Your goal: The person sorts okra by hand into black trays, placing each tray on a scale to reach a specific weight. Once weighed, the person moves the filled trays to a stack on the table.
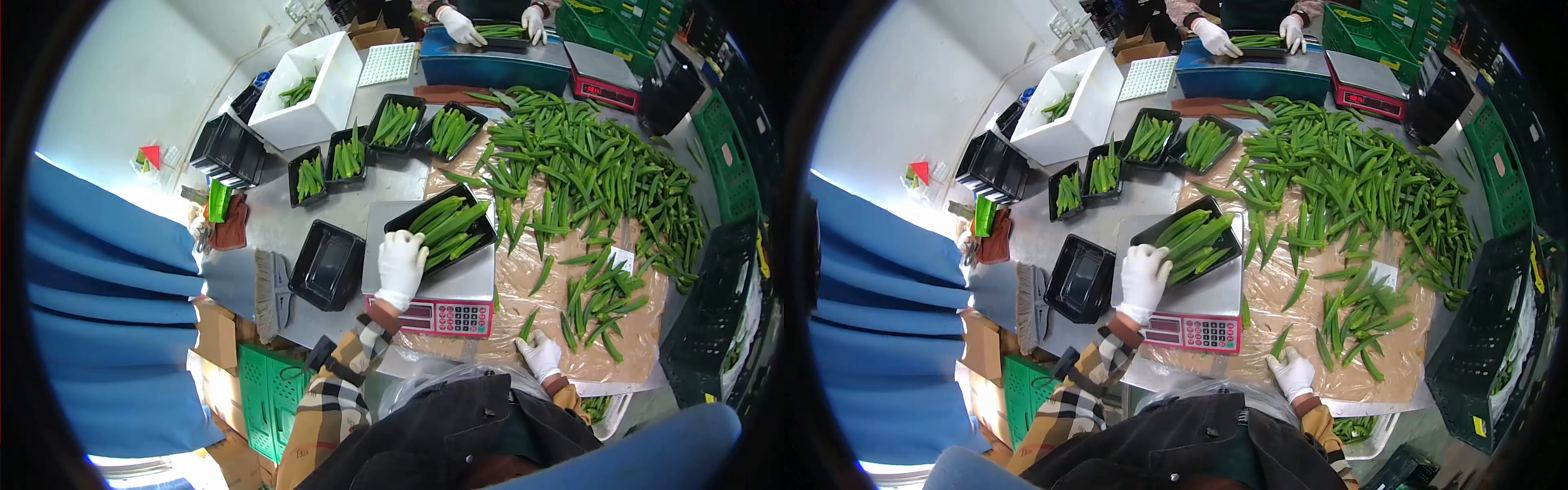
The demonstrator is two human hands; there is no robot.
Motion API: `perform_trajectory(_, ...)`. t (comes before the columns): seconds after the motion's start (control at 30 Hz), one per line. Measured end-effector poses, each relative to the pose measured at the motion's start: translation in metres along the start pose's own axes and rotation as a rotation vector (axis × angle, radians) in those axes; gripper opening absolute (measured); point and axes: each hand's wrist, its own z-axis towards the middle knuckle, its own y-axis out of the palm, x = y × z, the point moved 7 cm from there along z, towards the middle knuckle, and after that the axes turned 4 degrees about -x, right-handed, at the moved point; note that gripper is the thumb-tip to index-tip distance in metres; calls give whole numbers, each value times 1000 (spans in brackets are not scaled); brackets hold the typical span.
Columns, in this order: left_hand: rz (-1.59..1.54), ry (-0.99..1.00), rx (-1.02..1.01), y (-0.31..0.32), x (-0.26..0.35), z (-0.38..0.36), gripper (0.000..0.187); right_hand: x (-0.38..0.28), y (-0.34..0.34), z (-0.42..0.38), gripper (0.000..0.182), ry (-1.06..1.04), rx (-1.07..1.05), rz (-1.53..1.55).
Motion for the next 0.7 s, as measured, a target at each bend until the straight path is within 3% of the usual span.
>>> perform_trajectory(0.03,-43,-42,52,-11,0,-4,27,-2,-1,0,38,-3,9,-9)
perform_trajectory(0.1,-107,-148,143,-25,-9,-17,53,-3,0,1,38,-6,14,-10)
perform_trajectory(0.17,-249,-332,198,-6,-41,-37,60,1,2,3,37,-7,7,-1)
perform_trajectory(0.2,-406,-504,72,9,-54,-46,48,1,1,4,37,-20,18,-21)
perform_trajectory(0.3,-1280,-883,-451,61,-64,-59,35,1,1,4,37,-40,27,-47)
perform_trajectory(0.5,-1427,-876,-408,72,-53,20,30,3,1,9,39,-29,-9,-25)
perform_trajectory(0.7,-1445,-784,-131,137,-79,165,11,8,3,11,40,-25,34,-32)
